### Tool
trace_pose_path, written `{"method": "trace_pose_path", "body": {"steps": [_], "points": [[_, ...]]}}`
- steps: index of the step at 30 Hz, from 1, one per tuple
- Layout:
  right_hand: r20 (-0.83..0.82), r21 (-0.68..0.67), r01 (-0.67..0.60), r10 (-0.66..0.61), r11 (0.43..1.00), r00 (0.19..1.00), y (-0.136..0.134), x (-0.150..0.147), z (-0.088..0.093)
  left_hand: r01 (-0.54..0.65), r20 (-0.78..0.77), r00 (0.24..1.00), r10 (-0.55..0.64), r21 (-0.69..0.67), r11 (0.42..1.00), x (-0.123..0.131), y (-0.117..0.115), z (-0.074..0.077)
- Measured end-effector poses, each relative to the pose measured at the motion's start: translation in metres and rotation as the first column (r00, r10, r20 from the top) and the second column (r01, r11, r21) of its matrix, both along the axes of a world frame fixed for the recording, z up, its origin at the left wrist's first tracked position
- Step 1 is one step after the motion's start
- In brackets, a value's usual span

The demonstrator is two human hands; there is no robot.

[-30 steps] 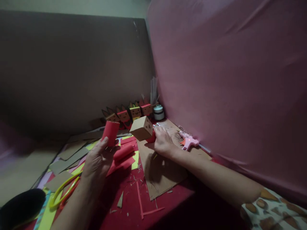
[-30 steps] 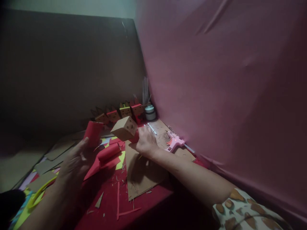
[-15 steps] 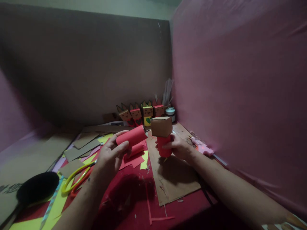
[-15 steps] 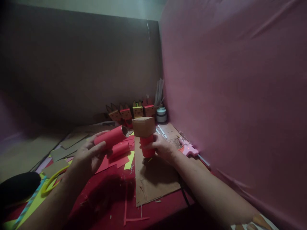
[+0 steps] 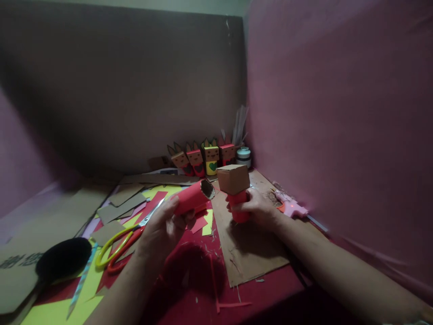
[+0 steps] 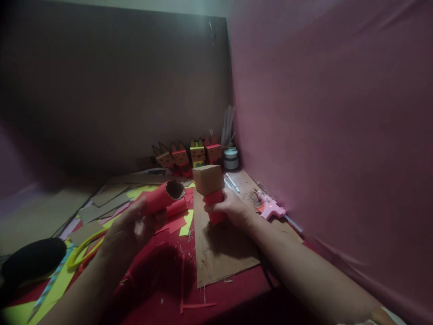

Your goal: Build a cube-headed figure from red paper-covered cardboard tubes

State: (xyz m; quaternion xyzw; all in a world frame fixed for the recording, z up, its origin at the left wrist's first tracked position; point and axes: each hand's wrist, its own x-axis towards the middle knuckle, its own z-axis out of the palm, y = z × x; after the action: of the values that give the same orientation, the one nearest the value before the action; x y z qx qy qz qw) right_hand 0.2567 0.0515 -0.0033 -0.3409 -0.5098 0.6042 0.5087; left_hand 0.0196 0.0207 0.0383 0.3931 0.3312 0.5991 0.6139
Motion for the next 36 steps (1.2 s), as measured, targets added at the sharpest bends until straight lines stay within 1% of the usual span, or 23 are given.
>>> {"method": "trace_pose_path", "body": {"steps": [3,5,7,10,12,16,20,23,26,28,32,36], "points": [[-0.023,0.012,0.016,-0.015,1.000,1.000,-0.002,0.001,0.001,-0.019,0.012,1.000,0.019,-0.056,0.998,0.001,0.002,-0.002],[-0.040,0.031,0.027,-0.026,0.999,0.999,-0.002,0.001,0.001,-0.031,0.020,0.999,0.032,-0.067,0.997,0.001,0.004,-0.004],[-0.054,0.043,0.038,-0.036,0.998,0.998,-0.003,0.000,0.002,-0.031,0.002,1.000,0.031,-0.045,0.999,0.002,0.005,-0.005],[-0.098,0.045,0.051,-0.046,0.998,0.994,-0.003,0.000,0.002,-0.019,-0.062,0.998,0.022,0.046,0.999,0.003,0.006,-0.005],[-0.137,0.040,0.047,-0.041,0.998,0.990,-0.004,0.000,0.002,-0.009,-0.088,0.996,0.016,0.082,0.997,0.003,0.006,-0.006],[-0.196,0.042,0.039,-0.030,0.998,0.980,-0.006,0.000,0.002,-0.007,-0.107,0.994,0.014,0.070,0.997,0.002,0.005,-0.005],[-0.191,0.049,0.022,-0.012,0.999,0.982,-0.005,0.002,0.000,-0.002,-0.126,0.992,0.013,0.088,0.996,0.001,0.002,-0.004],[-0.185,0.055,-0.006,0.016,0.998,0.983,-0.002,0.002,-0.002,-0.033,-0.188,0.980,0.062,0.152,0.988,0.003,-0.003,-0.002],[-0.201,0.060,-0.009,0.021,0.998,0.979,-0.002,0.002,-0.003,-0.083,-0.278,0.949,0.152,0.246,0.966,0.006,-0.010,-0.001],[-0.214,0.060,0.012,0.001,0.998,0.977,-0.003,0.001,-0.002,-0.123,-0.307,0.926,0.218,0.300,0.946,0.009,-0.014,-0.001],[-0.190,0.054,0.040,-0.029,0.998,0.981,-0.005,-0.001,-0.002,-0.206,-0.317,0.889,0.330,0.368,0.907,0.018,-0.023,0.003],[-0.152,0.055,0.035,-0.026,0.998,0.988,-0.006,-0.001,-0.003,-0.236,-0.303,0.884,0.355,0.366,0.900,0.025,-0.028,0.007]]}}
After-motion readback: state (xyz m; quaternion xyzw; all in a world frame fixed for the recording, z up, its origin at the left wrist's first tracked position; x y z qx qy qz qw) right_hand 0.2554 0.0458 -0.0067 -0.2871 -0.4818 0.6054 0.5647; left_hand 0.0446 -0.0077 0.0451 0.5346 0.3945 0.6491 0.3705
